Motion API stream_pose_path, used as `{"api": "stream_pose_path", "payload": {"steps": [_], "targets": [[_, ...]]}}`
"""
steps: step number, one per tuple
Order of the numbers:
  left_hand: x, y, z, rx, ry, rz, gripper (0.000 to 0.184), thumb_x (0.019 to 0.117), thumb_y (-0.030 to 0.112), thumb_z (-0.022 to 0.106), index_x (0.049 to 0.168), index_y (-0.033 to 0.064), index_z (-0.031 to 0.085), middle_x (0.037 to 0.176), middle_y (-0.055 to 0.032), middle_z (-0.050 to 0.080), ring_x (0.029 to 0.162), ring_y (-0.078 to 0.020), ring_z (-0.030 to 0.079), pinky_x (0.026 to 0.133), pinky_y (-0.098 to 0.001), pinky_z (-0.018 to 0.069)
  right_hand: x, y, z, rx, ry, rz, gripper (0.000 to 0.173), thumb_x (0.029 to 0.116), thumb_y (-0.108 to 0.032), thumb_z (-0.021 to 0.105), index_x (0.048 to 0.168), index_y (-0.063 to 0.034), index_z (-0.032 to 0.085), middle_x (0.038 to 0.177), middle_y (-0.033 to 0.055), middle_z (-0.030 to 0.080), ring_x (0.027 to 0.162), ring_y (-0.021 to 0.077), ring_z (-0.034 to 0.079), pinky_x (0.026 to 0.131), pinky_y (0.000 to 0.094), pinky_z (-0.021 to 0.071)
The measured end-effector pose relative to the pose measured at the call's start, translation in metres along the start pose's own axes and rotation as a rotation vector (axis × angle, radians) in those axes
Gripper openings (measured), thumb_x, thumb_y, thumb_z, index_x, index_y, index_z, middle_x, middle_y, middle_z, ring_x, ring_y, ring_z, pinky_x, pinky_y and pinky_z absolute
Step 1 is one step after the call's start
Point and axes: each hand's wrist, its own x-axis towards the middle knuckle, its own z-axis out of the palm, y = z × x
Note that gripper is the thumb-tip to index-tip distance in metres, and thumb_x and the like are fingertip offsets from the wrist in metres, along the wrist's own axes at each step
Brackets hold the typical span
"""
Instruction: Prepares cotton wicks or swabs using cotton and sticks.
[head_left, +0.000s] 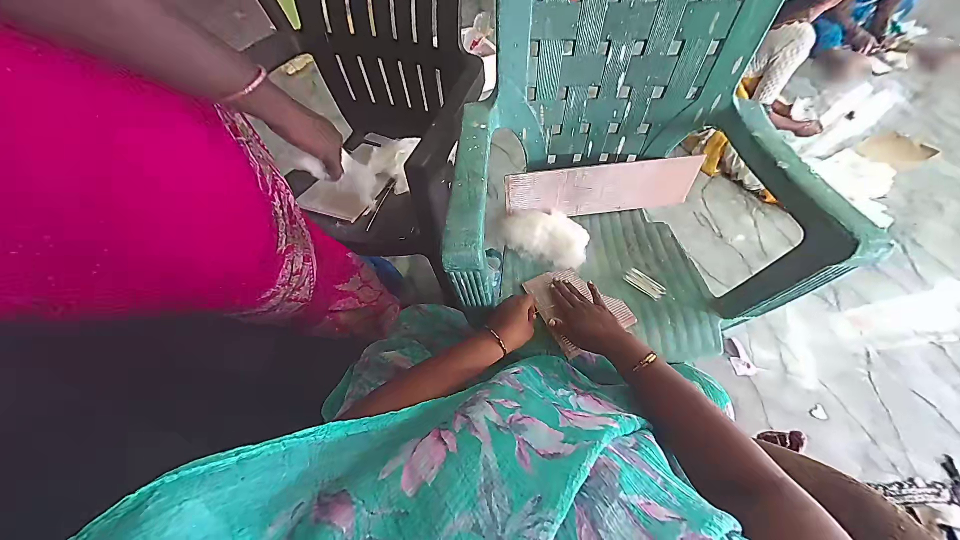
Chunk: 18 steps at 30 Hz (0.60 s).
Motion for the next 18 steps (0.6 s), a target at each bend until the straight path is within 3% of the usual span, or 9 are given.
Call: {"api": "stream_pose_path", "payload": {"steps": [5,9,11,13,15,18], "targets": [[-0.006,0.002,0.007,0.031,-0.073,0.084,0.031,0.1085,0.014,0.047,0.124,-0.0074,0.063,0.128,-0.0241,0.064,0.126,-0.0338,0.06,0.111,-0.0475,0.0445,-0.056,-0.006,0.006,0.018,-0.079,-0.011,0.076,0.1072,-0.048,0.04,0.165,-0.0067,0.015,0.173,0.0112,0.013,0.16,0.0249,0.008,0.125,0.0609,-0.002],[-0.01,0.006,0.015,0.072,-0.124,0.138,0.032,0.1088,0.016,0.046,0.123,-0.0078,0.063,0.126,-0.0249,0.064,0.123,-0.0347,0.061,0.109,-0.0481,0.0455,-0.09,-0.002,0.019,0.052,-0.011,-0.036,0.071,0.1059,-0.049,0.041,0.162,-0.0079,0.029,0.17,0.0092,0.025,0.159,0.0246,0.018,0.125,0.0632,0.0024],[-0.014,0.009,0.015,0.082,-0.124,0.145,0.033,0.1091,0.016,0.046,0.124,-0.0081,0.062,0.126,-0.025,0.064,0.123,-0.035,0.061,0.109,-0.0478,0.0453,-0.102,0.003,0.028,0.107,0.18,-0.108,0.061,0.1043,-0.045,0.048,0.152,-0.0075,0.049,0.158,0.0101,0.048,0.152,0.0301,0.036,0.122,0.0688,0.0106],[-0.02,0.01,0.015,0.079,-0.109,0.157,0.033,0.1089,0.016,0.047,0.124,-0.0084,0.063,0.126,-0.025,0.065,0.123,-0.0347,0.062,0.109,-0.0469,0.0455,-0.106,0.008,0.044,0.14,0.517,-0.178,0.04,0.1,-0.038,0.059,0.124,-0.0078,0.072,0.126,0.0107,0.072,0.13,0.0342,0.061,0.114,0.0721,0.0279],[-0.026,0.012,0.016,0.065,-0.097,0.171,0.032,0.1087,0.016,0.047,0.121,-0.009,0.064,0.123,-0.0252,0.065,0.12,-0.0345,0.062,0.108,-0.0464,0.0461,-0.107,0.008,0.051,0.132,0.71,-0.158,0.03,0.1001,-0.033,0.06,0.108,-0.0098,0.076,0.108,0.0084,0.076,0.114,0.0311,0.069,0.11,0.0674,0.0371],[-0.031,0.015,0.017,0.06,-0.114,0.207,0.032,0.1083,0.016,0.047,0.12,-0.0091,0.064,0.121,-0.0254,0.065,0.119,-0.035,0.063,0.107,-0.0474,0.0462,-0.104,0.005,0.049,0.09,0.822,-0.087,0.023,0.0993,-0.026,0.062,0.107,-0.0105,0.076,0.106,0.0095,0.074,0.111,0.0319,0.069,0.104,0.0629,0.0436]]}}
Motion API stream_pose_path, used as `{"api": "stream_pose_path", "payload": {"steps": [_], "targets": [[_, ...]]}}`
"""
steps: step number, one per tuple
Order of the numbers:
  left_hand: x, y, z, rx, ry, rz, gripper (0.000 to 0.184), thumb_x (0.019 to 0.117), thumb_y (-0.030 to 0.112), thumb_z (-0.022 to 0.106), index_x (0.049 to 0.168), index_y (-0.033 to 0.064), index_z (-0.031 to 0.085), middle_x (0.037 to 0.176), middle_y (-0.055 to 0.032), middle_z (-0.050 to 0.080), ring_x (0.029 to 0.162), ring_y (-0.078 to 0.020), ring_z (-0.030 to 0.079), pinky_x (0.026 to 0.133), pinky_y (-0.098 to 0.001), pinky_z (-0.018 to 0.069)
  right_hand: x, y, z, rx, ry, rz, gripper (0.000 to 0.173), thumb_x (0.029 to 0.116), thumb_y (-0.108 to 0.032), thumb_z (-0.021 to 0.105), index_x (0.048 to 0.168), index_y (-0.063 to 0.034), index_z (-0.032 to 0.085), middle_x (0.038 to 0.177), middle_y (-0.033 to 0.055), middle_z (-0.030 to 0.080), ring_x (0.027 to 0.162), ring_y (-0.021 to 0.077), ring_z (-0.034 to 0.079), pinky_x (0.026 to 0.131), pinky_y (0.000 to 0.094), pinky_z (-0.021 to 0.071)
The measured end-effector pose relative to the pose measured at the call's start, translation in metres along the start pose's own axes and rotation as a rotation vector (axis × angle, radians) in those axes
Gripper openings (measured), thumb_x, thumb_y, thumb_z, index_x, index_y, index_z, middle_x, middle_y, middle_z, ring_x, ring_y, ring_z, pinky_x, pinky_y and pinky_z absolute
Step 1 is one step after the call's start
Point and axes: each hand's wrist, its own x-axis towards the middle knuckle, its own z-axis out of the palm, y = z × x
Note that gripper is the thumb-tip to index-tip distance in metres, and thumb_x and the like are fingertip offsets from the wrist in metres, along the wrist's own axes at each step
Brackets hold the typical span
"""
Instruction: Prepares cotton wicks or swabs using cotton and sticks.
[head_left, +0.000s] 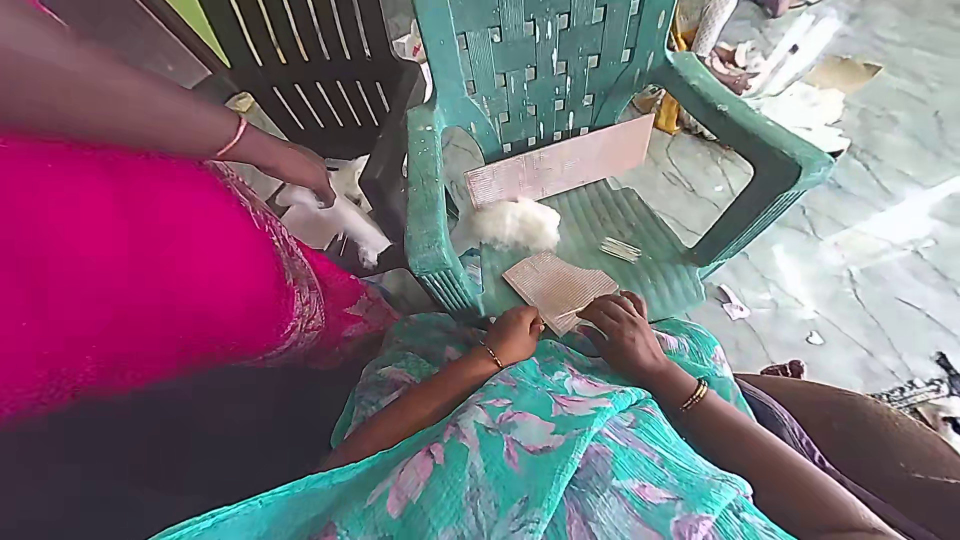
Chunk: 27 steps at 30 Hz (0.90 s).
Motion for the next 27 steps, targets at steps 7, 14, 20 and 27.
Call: {"api": "stream_pose_path", "payload": {"steps": [7,14,20,27], "targets": [[-0.008,0.008,0.001,-0.029,0.034,0.117,0.029,0.106,0.013,0.05,0.114,-0.0096,0.067,0.115,-0.0254,0.068,0.112,-0.0333,0.066,0.103,-0.0449,0.0486,0.003,0.005,0.013,-0.023,0.033,-0.008,0.016,0.0995,-0.016,0.061,0.097,-0.0126,0.077,0.102,0.0042,0.076,0.115,0.0296,0.068,0.103,0.0605,0.0449],[-0.005,0.003,0.003,-0.026,0.089,0.222,0.027,0.1039,0.011,0.053,0.107,-0.0109,0.068,0.108,-0.0255,0.069,0.108,-0.0352,0.066,0.101,-0.0465,0.0497,-0.002,0.009,-0.002,-0.044,0.101,0.018,0.019,0.0956,-0.007,0.06,0.086,-0.0132,0.075,0.092,0.0022,0.077,0.108,0.0277,0.07,0.099,0.0576,0.0461],[-0.002,-0.005,-0.008,-0.051,0.154,0.096,0.028,0.1052,0.013,0.052,0.113,-0.0096,0.068,0.115,-0.0244,0.068,0.113,-0.0332,0.065,0.104,-0.0449,0.0485,0.013,0.04,-0.022,-0.013,0.074,0.346,0.016,0.0976,-0.008,0.063,0.097,-0.0021,0.077,0.105,0.0179,0.075,0.116,0.041,0.064,0.104,0.0655,0.0404],[-0.001,0.0,-0.011,-0.059,0.05,0.045,0.03,0.1068,0.014,0.05,0.117,-0.0086,0.066,0.119,-0.0246,0.066,0.116,-0.0321,0.063,0.106,-0.043,0.0467,0.066,0.08,0.0,-0.128,-0.02,0.604,0.019,0.0996,-0.016,0.062,0.104,-0.0043,0.077,0.114,0.0228,0.07,0.122,0.0463,0.057,0.104,0.0683,0.0367]]}}
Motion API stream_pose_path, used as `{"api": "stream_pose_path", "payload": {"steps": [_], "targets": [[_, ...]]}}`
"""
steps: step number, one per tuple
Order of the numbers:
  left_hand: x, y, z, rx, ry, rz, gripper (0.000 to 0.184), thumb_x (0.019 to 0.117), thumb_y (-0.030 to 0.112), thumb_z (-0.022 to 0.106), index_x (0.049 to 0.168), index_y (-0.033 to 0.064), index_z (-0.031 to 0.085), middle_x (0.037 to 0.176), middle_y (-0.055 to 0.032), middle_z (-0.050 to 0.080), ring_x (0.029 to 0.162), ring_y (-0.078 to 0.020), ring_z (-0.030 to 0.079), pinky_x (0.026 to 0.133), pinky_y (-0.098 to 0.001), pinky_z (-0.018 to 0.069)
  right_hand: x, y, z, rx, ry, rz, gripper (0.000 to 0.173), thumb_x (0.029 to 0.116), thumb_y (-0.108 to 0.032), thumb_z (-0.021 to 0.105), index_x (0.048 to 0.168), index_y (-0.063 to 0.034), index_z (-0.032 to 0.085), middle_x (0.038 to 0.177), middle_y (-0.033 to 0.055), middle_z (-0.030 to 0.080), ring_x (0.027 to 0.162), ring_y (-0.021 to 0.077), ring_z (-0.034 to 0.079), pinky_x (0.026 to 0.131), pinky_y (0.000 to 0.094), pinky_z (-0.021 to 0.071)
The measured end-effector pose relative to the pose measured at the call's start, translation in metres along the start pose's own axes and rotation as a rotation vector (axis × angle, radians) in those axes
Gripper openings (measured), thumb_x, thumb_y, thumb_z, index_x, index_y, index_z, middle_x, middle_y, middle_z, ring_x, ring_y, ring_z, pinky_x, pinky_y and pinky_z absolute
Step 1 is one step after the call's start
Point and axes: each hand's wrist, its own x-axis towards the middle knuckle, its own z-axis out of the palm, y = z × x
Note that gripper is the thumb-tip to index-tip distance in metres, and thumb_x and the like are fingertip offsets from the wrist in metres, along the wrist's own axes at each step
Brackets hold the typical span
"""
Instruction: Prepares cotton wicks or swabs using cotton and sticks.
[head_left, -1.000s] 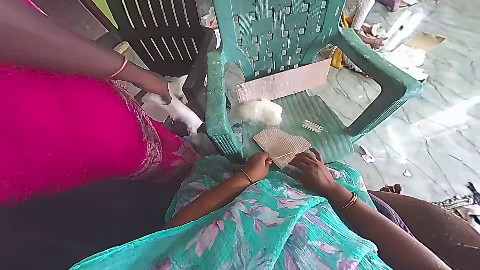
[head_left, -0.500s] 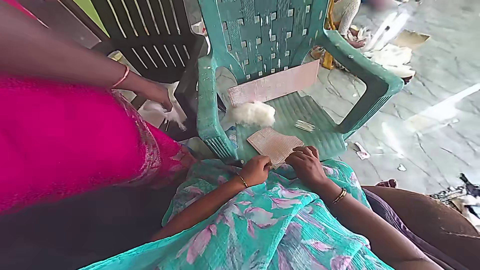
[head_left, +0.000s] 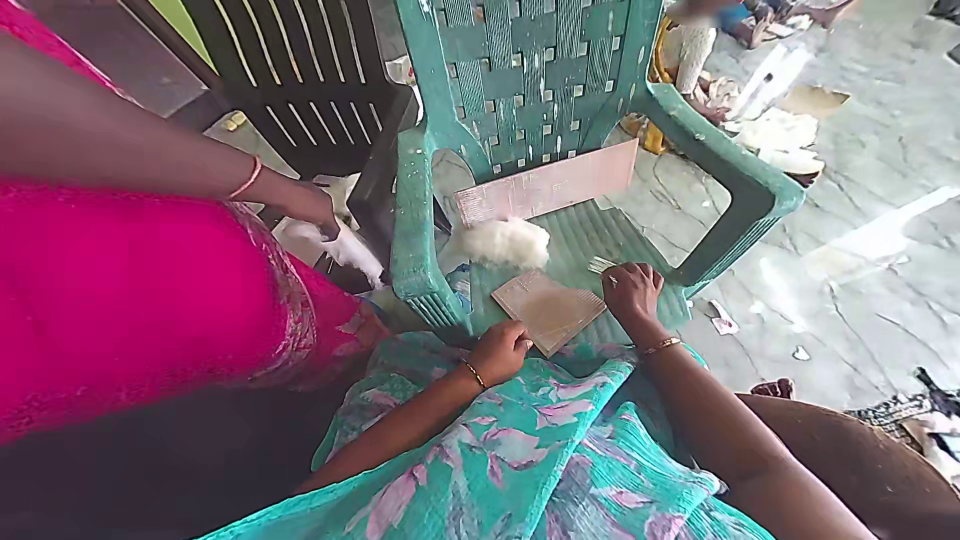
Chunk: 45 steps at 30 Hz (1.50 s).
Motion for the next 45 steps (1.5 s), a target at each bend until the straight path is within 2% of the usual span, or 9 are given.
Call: {"api": "stream_pose_path", "payload": {"steps": [2,5,14,22,28,32,36,39,45], "targets": [[0.0,-0.004,0.002,-0.002,-0.006,0.016,0.029,0.1061,0.013,0.05,0.116,-0.0093,0.066,0.118,-0.0251,0.066,0.116,-0.0325,0.063,0.105,-0.0424,0.0469,0.011,0.003,0.012,-0.044,-0.02,-0.007,0.018,0.0986,-0.017,0.064,0.102,-0.0049,0.077,0.111,0.0226,0.07,0.119,0.0458,0.058,0.101,0.0681,0.0384],[0.002,-0.01,0.002,-0.002,-0.014,0.018,0.029,0.1058,0.012,0.05,0.116,-0.0094,0.066,0.117,-0.0255,0.066,0.115,-0.0328,0.063,0.105,-0.0422,0.0472,0.019,0.007,0.02,-0.088,-0.035,0.048,0.02,0.0985,-0.022,0.066,0.108,-0.0079,0.077,0.114,0.0211,0.069,0.121,0.0443,0.057,0.102,0.067,0.0379],[0.007,-0.015,0.006,-0.014,-0.038,0.013,0.029,0.1062,0.014,0.05,0.116,-0.0086,0.066,0.117,-0.0248,0.066,0.114,-0.032,0.064,0.104,-0.0423,0.0477,0.005,0.027,-0.005,0.011,0.11,0.179,0.024,0.0983,-0.009,0.059,0.114,-0.009,0.076,0.123,0.0221,0.068,0.129,0.0472,0.052,0.106,0.0709,0.0334],[0.008,-0.018,0.006,-0.03,-0.047,-0.004,0.03,0.1064,0.014,0.05,0.118,-0.0086,0.066,0.119,-0.0249,0.066,0.115,-0.032,0.063,0.104,-0.0419,0.0472,0.003,0.013,0.007,-0.042,0.004,0.017,0.017,0.0942,-0.018,0.069,0.102,-0.0055,0.077,0.118,0.0236,0.067,0.127,0.048,0.052,0.104,0.0711,0.0342],[0.011,-0.028,0.01,-0.036,-0.044,0.003,0.03,0.1059,0.015,0.052,0.116,-0.0088,0.066,0.116,-0.0251,0.066,0.113,-0.0332,0.064,0.103,-0.0438,0.0479,0.011,0.009,0.013,-0.116,-0.035,0.076,0.02,0.097,-0.017,0.063,0.096,-0.0001,0.074,0.117,0.0244,0.067,0.126,0.0468,0.053,0.103,0.0691,0.0364],[0.011,-0.026,0.01,-0.033,-0.057,-0.013,0.03,0.1065,0.016,0.051,0.118,-0.0079,0.066,0.117,-0.025,0.066,0.114,-0.0331,0.064,0.104,-0.0439,0.0476,0.013,0.013,0.011,-0.143,-0.039,0.119,0.023,0.0988,-0.016,0.06,0.101,0.0037,0.072,0.124,0.0265,0.064,0.129,0.0471,0.051,0.106,0.0686,0.035],[0.011,-0.027,0.012,-0.03,-0.053,-0.007,0.03,0.1064,0.016,0.051,0.118,-0.008,0.066,0.117,-0.0246,0.067,0.113,-0.0329,0.064,0.103,-0.0438,0.0481,0.012,0.025,0.006,-0.059,0.026,0.097,0.021,0.0957,-0.019,0.069,0.107,-0.0031,0.075,0.125,0.0252,0.065,0.13,0.0488,0.05,0.105,0.0709,0.0339],[0.011,-0.028,0.011,-0.029,-0.057,-0.007,0.03,0.1062,0.016,0.051,0.117,-0.0077,0.066,0.116,-0.0244,0.067,0.113,-0.0323,0.064,0.103,-0.0437,0.0482,0.012,0.026,0.004,-0.032,0.022,0.141,0.019,0.0974,-0.017,0.066,0.111,-0.0058,0.074,0.126,0.0241,0.064,0.132,0.0486,0.048,0.105,0.0711,0.0331],[0.01,-0.027,0.011,-0.03,-0.063,-0.016,0.03,0.1064,0.016,0.051,0.117,-0.008,0.066,0.116,-0.0248,0.067,0.114,-0.0332,0.064,0.103,-0.0444,0.0479,0.006,0.02,0.01,-0.004,-0.054,-0.015,0.017,0.0954,-0.013,0.067,0.106,-0.0121,0.08,0.132,0.021,0.063,0.133,0.0481,0.046,0.103,0.0711,0.0339]]}}
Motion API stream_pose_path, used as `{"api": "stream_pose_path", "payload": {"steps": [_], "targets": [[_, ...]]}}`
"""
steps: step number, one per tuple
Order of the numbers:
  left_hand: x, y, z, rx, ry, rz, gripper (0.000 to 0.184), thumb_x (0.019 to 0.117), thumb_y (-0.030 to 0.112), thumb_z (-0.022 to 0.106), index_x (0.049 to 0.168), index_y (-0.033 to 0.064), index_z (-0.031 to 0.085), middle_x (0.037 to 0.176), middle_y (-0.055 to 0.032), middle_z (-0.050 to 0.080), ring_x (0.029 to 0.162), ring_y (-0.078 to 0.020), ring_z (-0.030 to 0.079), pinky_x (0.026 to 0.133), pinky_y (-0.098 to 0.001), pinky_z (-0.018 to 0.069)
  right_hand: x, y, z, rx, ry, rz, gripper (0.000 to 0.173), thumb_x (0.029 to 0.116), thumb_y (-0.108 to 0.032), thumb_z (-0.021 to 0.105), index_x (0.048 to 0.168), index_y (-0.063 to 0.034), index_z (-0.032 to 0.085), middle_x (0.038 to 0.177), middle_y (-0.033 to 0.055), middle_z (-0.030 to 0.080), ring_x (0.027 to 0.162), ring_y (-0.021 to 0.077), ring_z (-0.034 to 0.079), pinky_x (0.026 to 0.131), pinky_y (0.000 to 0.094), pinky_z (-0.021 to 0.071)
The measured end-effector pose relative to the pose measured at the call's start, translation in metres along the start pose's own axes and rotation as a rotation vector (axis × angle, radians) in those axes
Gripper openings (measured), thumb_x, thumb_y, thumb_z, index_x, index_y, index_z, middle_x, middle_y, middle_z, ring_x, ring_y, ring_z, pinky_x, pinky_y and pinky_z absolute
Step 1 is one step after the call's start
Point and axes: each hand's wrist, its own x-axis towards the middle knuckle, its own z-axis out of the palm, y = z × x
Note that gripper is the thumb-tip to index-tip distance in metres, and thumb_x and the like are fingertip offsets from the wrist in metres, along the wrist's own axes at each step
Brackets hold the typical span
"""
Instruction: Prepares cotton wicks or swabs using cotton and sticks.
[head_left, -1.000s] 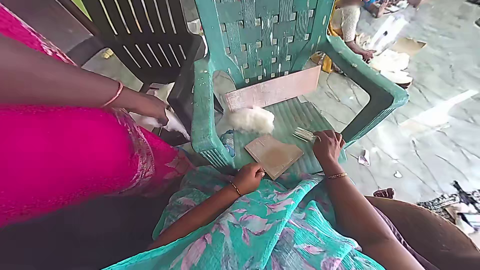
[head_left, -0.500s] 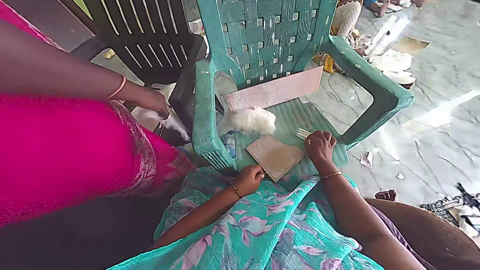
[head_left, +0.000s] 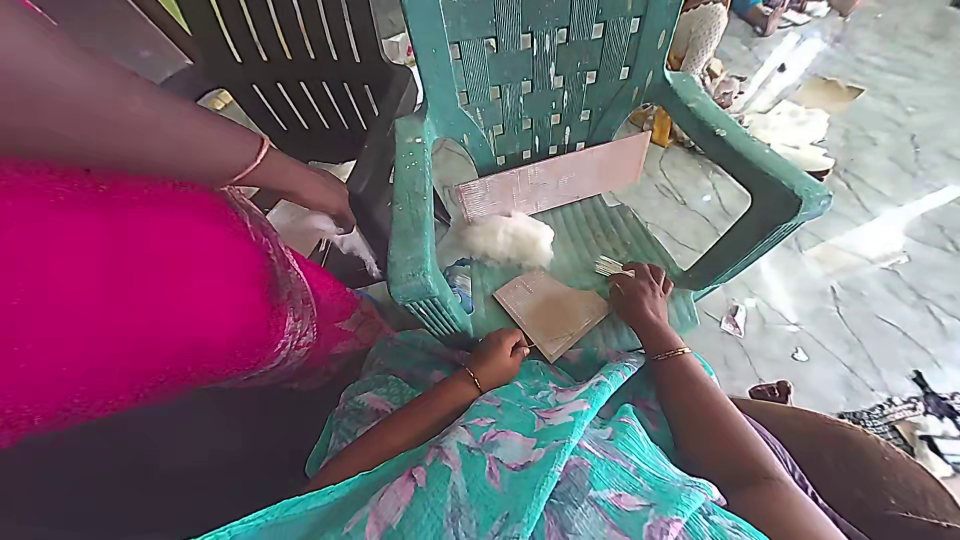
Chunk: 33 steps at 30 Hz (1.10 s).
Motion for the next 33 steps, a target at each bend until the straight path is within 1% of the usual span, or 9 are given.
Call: {"api": "stream_pose_path", "payload": {"steps": [5,8,12,17,20,24,28,30,33], "targets": [[0.001,0.001,-0.001,0.026,-0.027,-0.003,0.031,0.1071,0.017,0.05,0.119,-0.007,0.065,0.12,-0.0245,0.066,0.116,-0.0332,0.063,0.105,-0.0452,0.0472,0.012,-0.003,0.007,-0.038,-0.059,-0.016,0.019,0.0978,-0.018,0.066,0.11,-0.016,0.079,0.142,0.0192,0.058,0.139,0.0475,0.04,0.107,0.0721,0.0297],[0.001,0.0,-0.001,0.015,-0.032,-0.006,0.03,0.1071,0.016,0.05,0.118,-0.0074,0.065,0.118,-0.0245,0.066,0.115,-0.033,0.063,0.104,-0.0451,0.0474,0.021,-0.002,0.012,-0.048,-0.063,0.002,0.023,0.1001,-0.022,0.061,0.114,-0.0195,0.078,0.145,0.0172,0.056,0.141,0.0469,0.04,0.106,0.072,0.0307],[0.001,-0.001,-0.001,0.005,-0.022,0.016,0.03,0.1064,0.015,0.051,0.116,-0.0085,0.066,0.117,-0.0248,0.066,0.114,-0.0334,0.063,0.104,-0.0445,0.0475,0.023,0.001,0.011,0.023,0.02,-0.039,0.022,0.1004,-0.02,0.062,0.115,-0.0185,0.078,0.141,0.0192,0.058,0.136,0.0487,0.043,0.101,0.0736,0.0336],[0.001,-0.002,-0.001,-0.008,-0.025,0.033,0.03,0.1062,0.015,0.051,0.117,-0.0086,0.066,0.117,-0.0253,0.066,0.113,-0.0337,0.064,0.103,-0.0446,0.0476,0.017,0.0,0.001,0.027,-0.005,0.046,0.02,0.099,-0.02,0.064,0.109,-0.0118,0.079,0.141,0.0196,0.059,0.14,0.048,0.041,0.107,0.0738,0.0286],[0.001,-0.003,-0.002,-0.027,-0.019,0.041,0.03,0.1062,0.015,0.051,0.116,-0.0084,0.066,0.116,-0.0252,0.066,0.112,-0.0337,0.064,0.102,-0.0449,0.0482,0.013,0.0,-0.001,0.018,-0.042,0.055,0.021,0.0986,-0.021,0.065,0.113,-0.0142,0.079,0.142,0.0193,0.058,0.14,0.0479,0.04,0.108,0.0736,0.0273],[0.0,-0.01,-0.001,-0.128,0.072,0.07,0.03,0.1056,0.016,0.053,0.116,-0.008,0.067,0.113,-0.0241,0.068,0.108,-0.0308,0.065,0.1,-0.042,0.0497,0.015,-0.005,-0.007,0.059,0.076,0.033,0.023,0.0998,-0.018,0.061,0.116,-0.013,0.077,0.141,0.0218,0.058,0.14,0.0514,0.039,0.108,0.0753,0.0248],[0.003,-0.022,0.007,-0.294,0.245,0.089,0.03,0.1057,0.017,0.051,0.115,-0.0084,0.064,0.105,-0.0206,0.067,0.097,-0.0226,0.065,0.091,-0.0341,0.0515,0.031,-0.031,-0.005,0.106,0.077,-0.098,0.021,0.0982,-0.019,0.066,0.115,-0.0102,0.077,0.135,0.0221,0.062,0.135,0.051,0.045,0.103,0.0742,0.0317],[0.004,-0.027,0.007,-0.339,0.265,0.092,0.031,0.1068,0.018,0.049,0.118,-0.0086,0.062,0.105,-0.0202,0.067,0.095,-0.021,0.064,0.089,-0.0335,0.0517,0.042,-0.048,0.004,0.156,0.041,-0.205,0.023,0.0961,-0.017,0.07,0.116,-0.0071,0.075,0.13,0.0239,0.063,0.128,0.0505,0.051,0.101,0.0719,0.0379],[0.004,-0.033,0.008,-0.419,0.256,0.088,0.031,0.1073,0.019,0.048,0.119,-0.0071,0.06,0.098,-0.0152,0.064,0.081,-0.0159,0.06,0.078,-0.0311,0.0512,0.06,-0.078,0.02,0.172,-0.072,-0.353,0.023,0.0927,-0.011,0.074,0.115,-0.0056,0.076,0.126,0.0235,0.065,0.119,0.0465,0.059,0.098,0.0648,0.0466]]}}
